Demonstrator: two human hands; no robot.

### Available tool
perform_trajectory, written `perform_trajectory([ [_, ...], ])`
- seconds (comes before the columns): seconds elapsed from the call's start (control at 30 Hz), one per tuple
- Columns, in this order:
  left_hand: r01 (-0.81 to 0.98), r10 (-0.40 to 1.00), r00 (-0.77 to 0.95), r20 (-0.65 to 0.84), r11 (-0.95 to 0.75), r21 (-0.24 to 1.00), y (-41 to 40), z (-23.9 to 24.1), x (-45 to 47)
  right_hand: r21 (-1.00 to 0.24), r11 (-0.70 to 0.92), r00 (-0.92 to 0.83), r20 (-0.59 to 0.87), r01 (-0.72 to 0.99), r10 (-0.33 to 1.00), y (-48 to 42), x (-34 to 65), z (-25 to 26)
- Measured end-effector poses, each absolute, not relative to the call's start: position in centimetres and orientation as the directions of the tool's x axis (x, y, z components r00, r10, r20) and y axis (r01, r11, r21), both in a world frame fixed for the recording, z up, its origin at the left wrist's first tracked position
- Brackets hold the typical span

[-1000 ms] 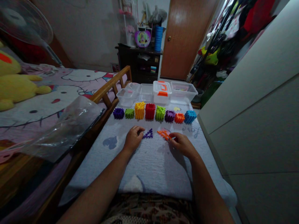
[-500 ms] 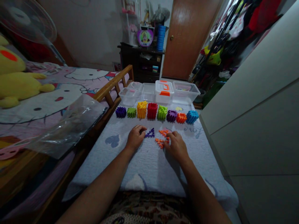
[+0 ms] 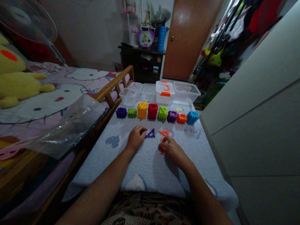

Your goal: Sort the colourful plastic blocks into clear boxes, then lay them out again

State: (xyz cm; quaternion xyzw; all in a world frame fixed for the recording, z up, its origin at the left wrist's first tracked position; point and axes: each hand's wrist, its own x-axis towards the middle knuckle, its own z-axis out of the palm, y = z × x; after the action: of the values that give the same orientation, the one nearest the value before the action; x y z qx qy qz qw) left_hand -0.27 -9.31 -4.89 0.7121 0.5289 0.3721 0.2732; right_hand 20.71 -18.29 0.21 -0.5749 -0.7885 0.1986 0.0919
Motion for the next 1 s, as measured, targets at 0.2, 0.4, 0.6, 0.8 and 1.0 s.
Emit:
perform_trajectory([
  [0.2, 0.549, 0.961, 0.162, 0.225, -0.277, 0.789, -9.2, -4.8, -0.3, -0.399, 0.112, -0.132, -0.022, 0.910, 0.991, -18.7, 21.4, 0.5],
  [0.4, 0.550, 0.961, 0.160, 0.227, -0.278, 0.788, -9.3, -4.7, -0.3, -0.186, -0.114, 0.071, -0.227, 0.976, 0.971, -19.3, 18.9, 1.0],
  [0.6, 0.555, 0.960, 0.163, 0.226, -0.279, 0.784, -9.3, -4.8, -0.3, -0.318, -0.006, -0.053, -0.178, 0.948, 0.983, -18.7, 19.6, 0.7],
  [0.8, 0.557, 0.959, 0.169, 0.227, -0.283, 0.781, -9.3, -4.7, -0.2, -0.382, -0.018, 0.010, -0.025, 0.924, 1.000, -14.8, 22.1, 0.5],
  [1.0, 0.558, 0.957, 0.174, 0.230, -0.289, 0.778, -9.3, -4.7, -0.3, -0.348, -0.033, 0.016, -0.052, 0.937, 0.999, -12.8, 22.1, -0.5],
])
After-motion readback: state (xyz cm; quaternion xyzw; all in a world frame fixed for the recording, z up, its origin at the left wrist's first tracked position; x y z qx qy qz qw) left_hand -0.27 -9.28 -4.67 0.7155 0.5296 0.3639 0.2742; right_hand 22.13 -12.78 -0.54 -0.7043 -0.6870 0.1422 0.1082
